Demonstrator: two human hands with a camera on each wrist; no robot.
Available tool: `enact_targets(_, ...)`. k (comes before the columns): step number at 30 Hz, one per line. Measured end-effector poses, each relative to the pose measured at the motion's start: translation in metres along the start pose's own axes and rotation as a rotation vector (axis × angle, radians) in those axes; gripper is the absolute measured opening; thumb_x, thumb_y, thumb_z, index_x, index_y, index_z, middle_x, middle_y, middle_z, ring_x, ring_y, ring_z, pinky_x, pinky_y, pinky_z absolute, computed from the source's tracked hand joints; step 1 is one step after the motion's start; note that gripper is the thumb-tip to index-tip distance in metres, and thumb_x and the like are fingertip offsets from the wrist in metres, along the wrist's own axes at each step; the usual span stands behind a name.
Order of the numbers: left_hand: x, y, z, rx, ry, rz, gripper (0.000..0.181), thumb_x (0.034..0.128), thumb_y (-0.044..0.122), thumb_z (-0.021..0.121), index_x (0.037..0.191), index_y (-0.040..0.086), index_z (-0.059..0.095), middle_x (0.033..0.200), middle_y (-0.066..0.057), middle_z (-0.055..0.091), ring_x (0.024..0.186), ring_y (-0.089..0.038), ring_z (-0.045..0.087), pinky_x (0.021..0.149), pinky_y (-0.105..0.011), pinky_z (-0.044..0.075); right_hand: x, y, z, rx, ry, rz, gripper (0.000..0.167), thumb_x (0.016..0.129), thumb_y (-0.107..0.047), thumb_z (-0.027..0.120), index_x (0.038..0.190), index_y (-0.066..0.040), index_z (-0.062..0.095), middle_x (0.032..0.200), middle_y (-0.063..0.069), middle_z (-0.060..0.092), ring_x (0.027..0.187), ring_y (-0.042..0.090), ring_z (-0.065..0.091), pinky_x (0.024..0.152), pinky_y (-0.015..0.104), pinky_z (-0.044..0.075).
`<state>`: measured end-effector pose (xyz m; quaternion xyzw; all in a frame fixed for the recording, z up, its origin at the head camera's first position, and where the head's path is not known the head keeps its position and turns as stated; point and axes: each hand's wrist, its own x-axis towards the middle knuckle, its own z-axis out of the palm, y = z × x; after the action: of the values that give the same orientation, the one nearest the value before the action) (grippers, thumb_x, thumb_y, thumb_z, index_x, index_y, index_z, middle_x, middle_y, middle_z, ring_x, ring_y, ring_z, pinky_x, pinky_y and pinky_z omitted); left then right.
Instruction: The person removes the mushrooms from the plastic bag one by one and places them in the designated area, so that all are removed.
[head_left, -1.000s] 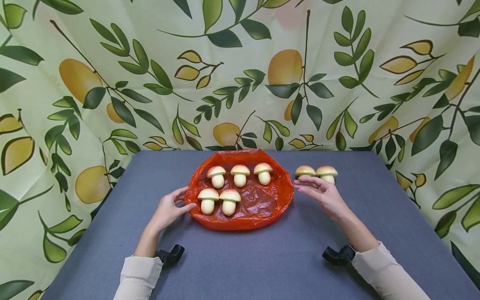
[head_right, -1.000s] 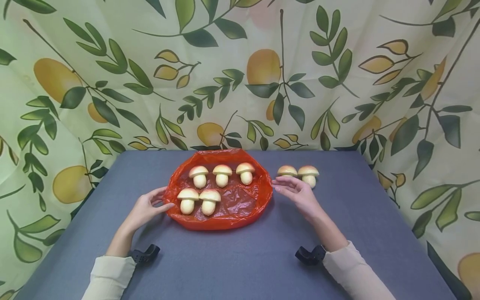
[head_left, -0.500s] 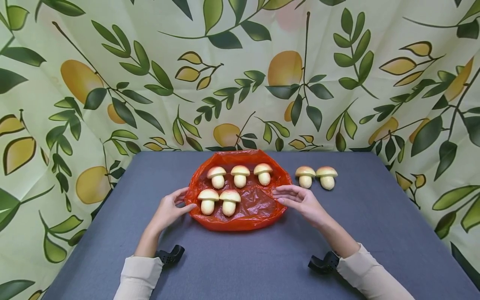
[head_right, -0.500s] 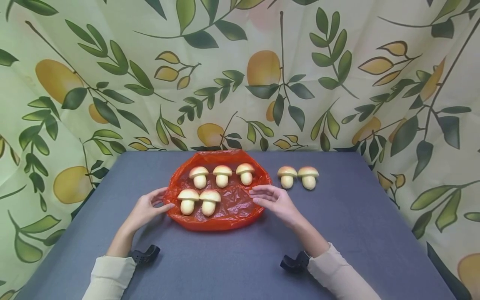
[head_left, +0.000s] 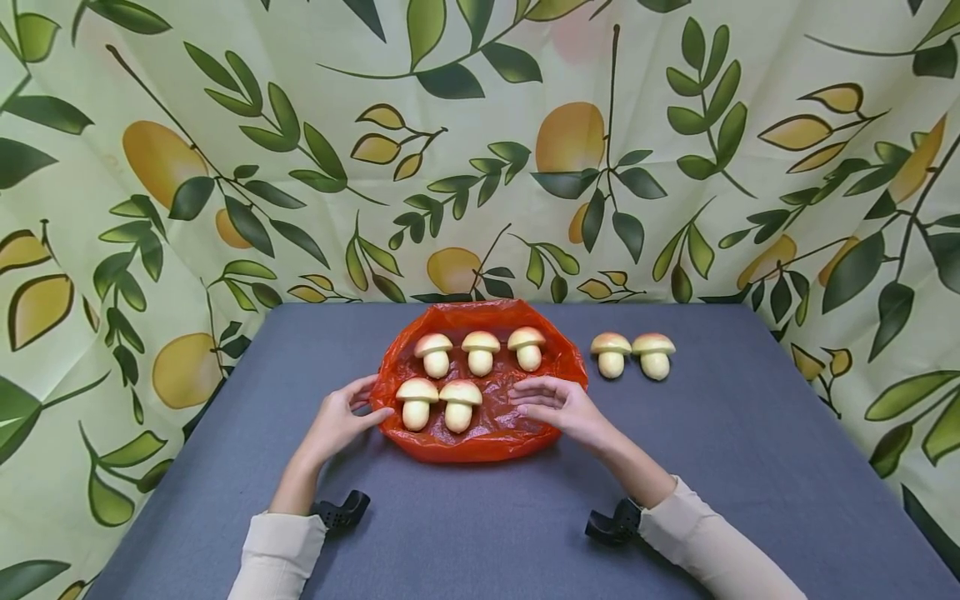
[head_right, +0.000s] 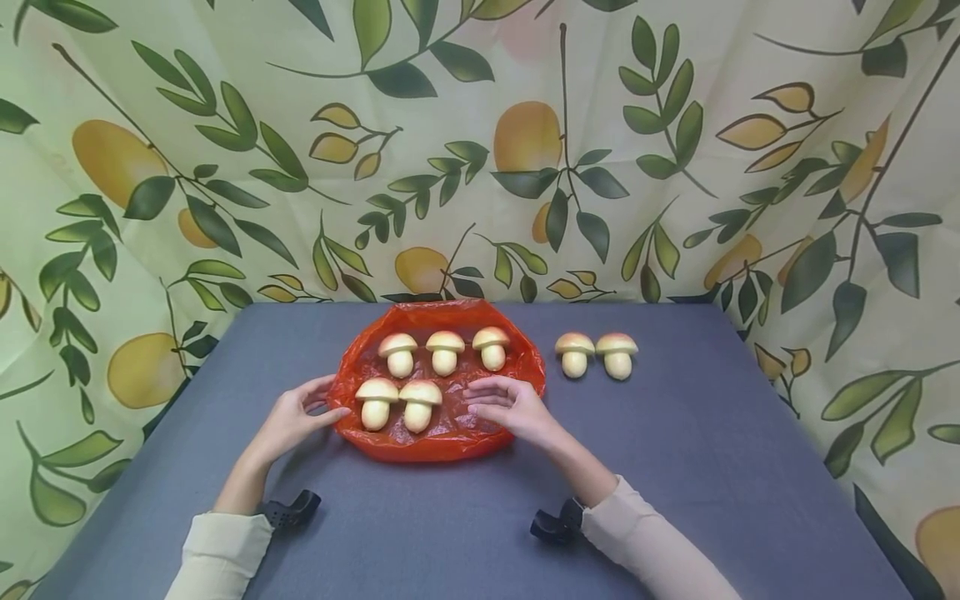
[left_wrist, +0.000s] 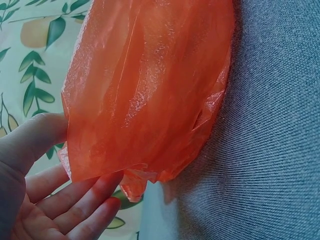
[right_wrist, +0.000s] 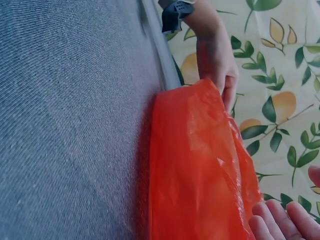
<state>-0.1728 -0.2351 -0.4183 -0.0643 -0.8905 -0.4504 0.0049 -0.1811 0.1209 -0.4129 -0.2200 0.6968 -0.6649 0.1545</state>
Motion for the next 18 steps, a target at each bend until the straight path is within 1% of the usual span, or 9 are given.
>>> enact_targets(3, 0.0, 0.0, 0.0, -0.004, -0.001, -0.002, 0.059, 0.0844, 0.014, 0.074, 0.135, -0.005, 0.05, 0.126, -0.028, 0.062, 0.116, -0.041, 0.062, 0.1, -0.05, 0.051, 0.004, 0.002, 0.004, -0.015, -0.007, 0.016, 0.05, 0.091, -0.01, 0.064, 0.129, 0.018, 0.046, 0.128, 0.044, 0.049, 0.099, -0.006, 0.066, 0.088, 0.021, 0.057)
enact_targets(5, 0.0, 0.001, 0.0, -0.008, -0.001, -0.001, 0.059, 0.0844, 0.013, 0.074, 0.135, -0.006, 0.05, 0.126, -0.028, 0.062, 0.115, -0.041, 0.062, 0.1, -0.049, 0.051, 0.007, 0.003, 0.006, -0.02, -0.004, 0.025, 0.05, 0.091, -0.01, 0.064, 0.129, 0.017, 0.046, 0.128, 0.043, 0.051, 0.1, -0.002, 0.067, 0.088, 0.025, 0.058)
enact_targets(7, 0.0, 0.0, 0.0, -0.01, -0.002, -0.002, 0.059, 0.0844, 0.013, 0.074, 0.135, -0.006, 0.049, 0.126, -0.029, 0.062, 0.115, -0.041, 0.062, 0.1, -0.05, 0.051, 0.011, 0.003, 0.009, -0.028, -0.001, 0.033, 0.049, 0.09, -0.01, 0.065, 0.128, 0.017, 0.048, 0.127, 0.04, 0.054, 0.104, 0.009, 0.069, 0.088, 0.026, 0.059)
enact_targets(9, 0.001, 0.0, 0.0, -0.011, -0.002, -0.004, 0.06, 0.0846, 0.013, 0.074, 0.136, -0.006, 0.049, 0.126, -0.029, 0.062, 0.115, -0.041, 0.062, 0.1, -0.05, 0.051, 0.016, 0.004, 0.012, -0.036, 0.005, 0.042, 0.048, 0.089, -0.01, 0.066, 0.127, 0.015, 0.051, 0.126, 0.038, 0.056, 0.11, 0.024, 0.068, 0.087, 0.026, 0.059)
enact_targets(11, 0.001, 0.0, 0.0, -0.01, -0.003, -0.007, 0.06, 0.0847, 0.013, 0.074, 0.136, -0.006, 0.049, 0.126, -0.028, 0.062, 0.115, -0.041, 0.062, 0.1, -0.05, 0.051, 0.02, 0.005, 0.015, -0.038, 0.011, 0.052, 0.046, 0.088, -0.009, 0.067, 0.126, 0.013, 0.053, 0.126, 0.037, 0.057, 0.114, 0.039, 0.064, 0.084, 0.021, 0.059)
enact_targets(12, 0.0, 0.0, 0.0, -0.006, -0.005, -0.007, 0.06, 0.0849, 0.014, 0.073, 0.136, -0.006, 0.049, 0.126, -0.029, 0.061, 0.116, -0.041, 0.062, 0.1, -0.05, 0.051, 0.023, 0.006, 0.017, -0.038, 0.012, 0.057, 0.045, 0.088, -0.009, 0.068, 0.125, 0.013, 0.054, 0.126, 0.036, 0.057, 0.116, 0.044, 0.061, 0.084, 0.02, 0.058)
enact_targets(14, 0.0, 0.0, 0.0, -0.004, -0.003, -0.008, 0.06, 0.0848, 0.015, 0.074, 0.136, -0.005, 0.049, 0.126, -0.029, 0.061, 0.116, -0.041, 0.062, 0.101, -0.05, 0.051, 0.028, 0.008, 0.019, -0.041, 0.017, 0.07, 0.045, 0.087, -0.008, 0.068, 0.125, 0.012, 0.055, 0.126, 0.036, 0.058, 0.117, 0.047, 0.059, 0.082, 0.017, 0.057)
enact_targets(18, 0.0, 0.0, 0.0, -0.002, -0.005, -0.006, 0.06, 0.0848, 0.014, 0.074, 0.136, -0.005, 0.049, 0.127, -0.029, 0.061, 0.117, -0.041, 0.061, 0.102, -0.05, 0.05, 0.035, 0.012, 0.024, -0.07, 0.036, 0.093, 0.044, 0.087, -0.008, 0.069, 0.124, 0.011, 0.056, 0.124, 0.033, 0.06, 0.115, 0.041, 0.062, 0.084, 0.017, 0.057)
